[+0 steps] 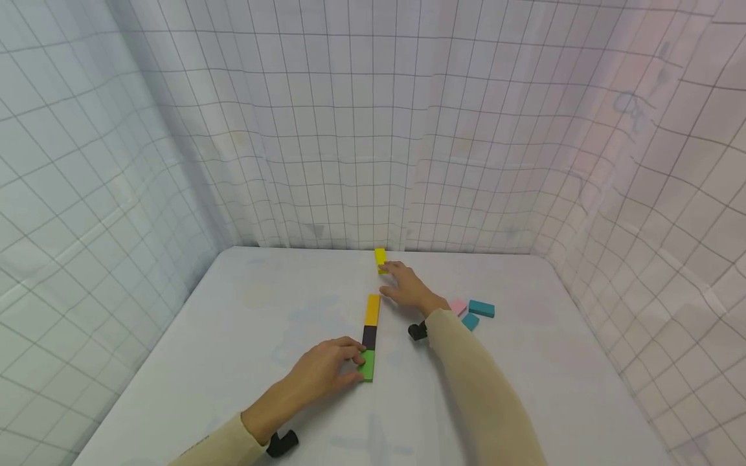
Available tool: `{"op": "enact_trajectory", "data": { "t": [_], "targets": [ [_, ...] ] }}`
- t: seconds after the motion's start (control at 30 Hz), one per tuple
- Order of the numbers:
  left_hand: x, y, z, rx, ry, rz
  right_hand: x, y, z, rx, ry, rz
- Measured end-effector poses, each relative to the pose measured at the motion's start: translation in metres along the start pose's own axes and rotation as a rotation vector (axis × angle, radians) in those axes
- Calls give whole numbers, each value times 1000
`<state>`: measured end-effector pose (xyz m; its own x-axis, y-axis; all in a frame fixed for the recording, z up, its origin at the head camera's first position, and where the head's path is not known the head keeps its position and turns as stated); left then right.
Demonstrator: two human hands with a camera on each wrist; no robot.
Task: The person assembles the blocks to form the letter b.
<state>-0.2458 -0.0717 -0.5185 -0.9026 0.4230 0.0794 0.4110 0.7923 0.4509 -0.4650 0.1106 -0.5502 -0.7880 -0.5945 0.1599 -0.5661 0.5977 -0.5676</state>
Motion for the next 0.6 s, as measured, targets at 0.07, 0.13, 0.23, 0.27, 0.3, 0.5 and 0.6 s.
{"op": "enact_trajectory", "data": {
  "t": [0.07,0.13,0.23,0.27,0.3,0.5,0.6],
  "targets": [
    [0,1,-1,-2,-3,-6,1,-2,0,-23,-8,6],
    [-1,2,-2,0,-5,-8,8,10,4,-18,-12,22],
    [0,1,-1,5,-8,-14,12,17,7,-38,-29,16],
    [0,0,0,6,-8,-15,16,28,12,-35,-27,13],
    [0,0,1,8,-9,-15,21,40,16,-41,-28,9],
    [0,-3,4,16,-3,-12,29,60,24,-44,-46,27],
    [0,-3,4,23,3,-7,26,54,23,-40,-44,36]
  ]
}}
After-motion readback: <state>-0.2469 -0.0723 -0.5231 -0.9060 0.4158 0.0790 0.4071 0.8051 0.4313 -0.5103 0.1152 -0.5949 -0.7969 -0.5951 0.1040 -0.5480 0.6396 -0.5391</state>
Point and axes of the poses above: each hand's wrist, its own x-axis towards the middle knuckle, its own z-axis out of the palm, y = z × x, the point moved 7 cm from there along x, towards the middle knuckle, and after that the axes turned 6 degrees about -z, right-handed, at the moved point
